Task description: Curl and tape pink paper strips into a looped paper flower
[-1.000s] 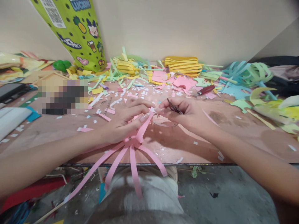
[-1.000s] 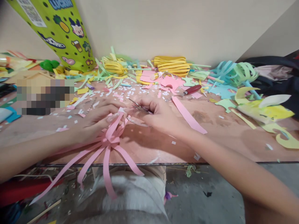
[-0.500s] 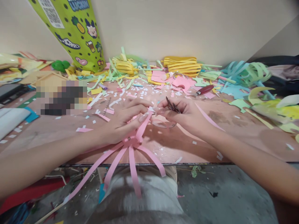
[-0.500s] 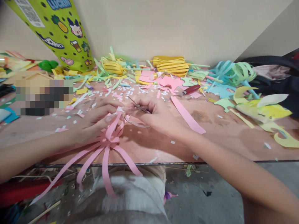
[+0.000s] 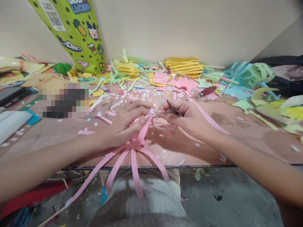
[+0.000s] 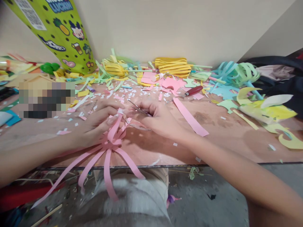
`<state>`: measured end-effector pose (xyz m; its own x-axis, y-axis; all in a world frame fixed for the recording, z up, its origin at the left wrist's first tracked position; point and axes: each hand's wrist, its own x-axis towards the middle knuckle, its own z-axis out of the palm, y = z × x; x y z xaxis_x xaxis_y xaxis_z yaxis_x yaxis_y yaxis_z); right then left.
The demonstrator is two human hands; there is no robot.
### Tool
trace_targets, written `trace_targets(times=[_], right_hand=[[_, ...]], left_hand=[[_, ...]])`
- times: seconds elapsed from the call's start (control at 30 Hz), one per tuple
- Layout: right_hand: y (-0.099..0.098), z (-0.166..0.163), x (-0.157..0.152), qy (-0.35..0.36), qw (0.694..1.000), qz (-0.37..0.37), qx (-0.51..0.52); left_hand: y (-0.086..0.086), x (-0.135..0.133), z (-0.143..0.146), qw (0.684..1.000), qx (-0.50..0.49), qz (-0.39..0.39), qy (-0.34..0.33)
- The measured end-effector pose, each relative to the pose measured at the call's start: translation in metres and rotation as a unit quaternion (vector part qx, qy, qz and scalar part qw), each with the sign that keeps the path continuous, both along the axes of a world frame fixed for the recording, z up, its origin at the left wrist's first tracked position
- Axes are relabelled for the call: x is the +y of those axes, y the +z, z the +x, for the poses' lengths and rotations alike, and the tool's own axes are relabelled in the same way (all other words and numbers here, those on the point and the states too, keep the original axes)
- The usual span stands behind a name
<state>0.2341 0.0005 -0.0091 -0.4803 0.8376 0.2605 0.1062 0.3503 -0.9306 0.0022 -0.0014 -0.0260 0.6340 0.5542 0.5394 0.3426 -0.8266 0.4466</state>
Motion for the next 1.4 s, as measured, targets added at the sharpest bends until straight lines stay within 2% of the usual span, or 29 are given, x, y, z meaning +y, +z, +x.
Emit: trace_targets(times=[0.3,0.67,0.9,1.07,1.4], right_hand=[[0.0007,-0.0021,-0.0013,0.01,1.0,0.003,0.011],[-0.0024,-0.0019,0.0011,0.026,0.998,-0.008,0.05],[-0.0044,-0.0011,0.0015,0.041,0.997,-0.035,0.046],[-0.0037,-0.0014,0.0016,0.036,0.999,-0.011,0.033],[-0.0016,-0.0024,0.0027,0.047,0.998,-0.01,0.04]], left_hand=[[-0.0006,0.001,-0.0004,1.0,0.01,0.0,0.016],[-0.0029,0.0013,0.0008,1.0,-0.013,-0.01,0.003],[-0.0037,0.0017,-0.0005,1.0,-0.001,0.015,0.002],[-0.0039,0.0009,-0.0009,0.999,0.008,0.028,0.016],[-0.0018,-0.0001,0.0002,0.999,0.016,0.022,0.026]])
